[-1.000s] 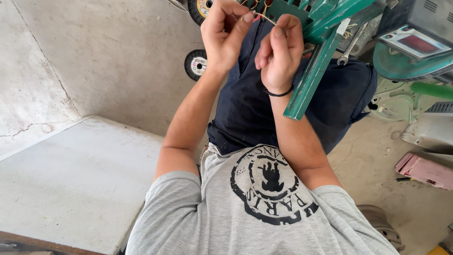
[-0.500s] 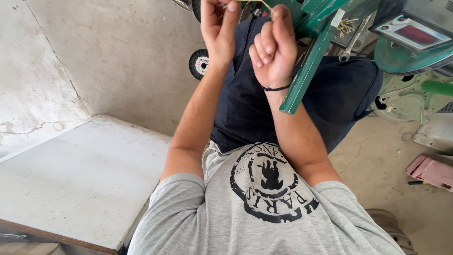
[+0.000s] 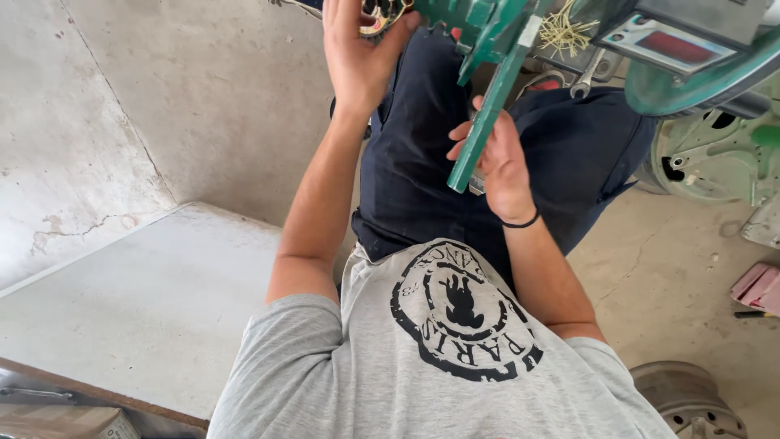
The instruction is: Threading copper wire through a winding machine and using pliers to cut and secure it
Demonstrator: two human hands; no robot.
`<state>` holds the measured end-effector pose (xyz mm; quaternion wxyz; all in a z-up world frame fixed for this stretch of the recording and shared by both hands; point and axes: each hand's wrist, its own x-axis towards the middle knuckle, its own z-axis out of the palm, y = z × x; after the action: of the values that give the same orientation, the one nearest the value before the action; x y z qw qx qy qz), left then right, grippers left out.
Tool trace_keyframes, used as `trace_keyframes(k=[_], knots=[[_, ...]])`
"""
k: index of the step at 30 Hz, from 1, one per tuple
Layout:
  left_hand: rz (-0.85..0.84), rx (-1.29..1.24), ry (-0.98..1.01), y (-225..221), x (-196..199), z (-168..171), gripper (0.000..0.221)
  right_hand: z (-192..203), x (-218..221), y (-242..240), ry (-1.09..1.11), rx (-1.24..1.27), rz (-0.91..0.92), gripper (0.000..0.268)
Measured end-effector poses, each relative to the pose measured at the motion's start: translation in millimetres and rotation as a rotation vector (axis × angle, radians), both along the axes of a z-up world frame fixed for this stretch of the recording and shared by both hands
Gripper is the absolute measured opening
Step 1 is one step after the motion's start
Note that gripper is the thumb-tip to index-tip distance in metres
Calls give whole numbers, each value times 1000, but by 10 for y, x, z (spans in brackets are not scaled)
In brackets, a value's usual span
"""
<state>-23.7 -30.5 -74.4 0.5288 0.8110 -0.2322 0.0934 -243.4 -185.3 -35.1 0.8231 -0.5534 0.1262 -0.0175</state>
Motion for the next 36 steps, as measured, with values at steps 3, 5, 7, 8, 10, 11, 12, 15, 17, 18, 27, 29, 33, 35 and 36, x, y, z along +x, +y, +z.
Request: trace_keyframes(k=[3, 5, 7, 8, 10, 11, 12, 15, 17, 18, 27, 29, 33, 35, 36], knots=[[52, -56, 44, -22, -66, 285, 33, 42, 99, 84, -106, -114, 72, 124], [105, -164, 99, -14, -99, 228, 27, -89, 89, 53, -103, -110, 93, 119], [164, -276, 154, -5, -132, 183, 22, -209, 98, -12, -100, -109, 122, 114], [188, -318, 178, 1, -148, 158, 17, -275, 104, -51, -72, -95, 182, 106], [211, -357, 201, 8, -190, 104, 12, -421, 102, -110, -46, -78, 239, 99], [135, -366, 324, 10, -213, 78, 13, -499, 95, -128, -57, -81, 241, 88], [55, -373, 447, 13, -233, 50, 19, -576, 88, -143, -67, -84, 241, 76], [-27, -321, 526, 61, -245, -57, 20, -742, 16, -169, -56, -27, 176, 56], [-119, -369, 560, 202, -177, -386, 39, -779, 55, -100, -35, -81, 90, 65], [-205, -417, 592, 286, -157, -553, 64, -797, 66, -57, -15, -133, 11, 75], [-79, -915, 429, -445, -133, -761, 47, -1030, 206, -58, 49, -475, -132, 64], [-20, -927, 504, -549, -122, -1013, 49, -984, 247, -48, 57, -516, -122, 66], [5, -1108, 673, -733, -106, -1250, 45, -1085, 173, -89, 137, -637, -93, 63], [26, -1086, 680, -698, -81, -1222, 37, -1127, 166, -98, 139, -648, -84, 63], [51, -1060, 683, -673, -67, -1208, 30, -1150, 163, -94, 138, -653, -72, 64]])
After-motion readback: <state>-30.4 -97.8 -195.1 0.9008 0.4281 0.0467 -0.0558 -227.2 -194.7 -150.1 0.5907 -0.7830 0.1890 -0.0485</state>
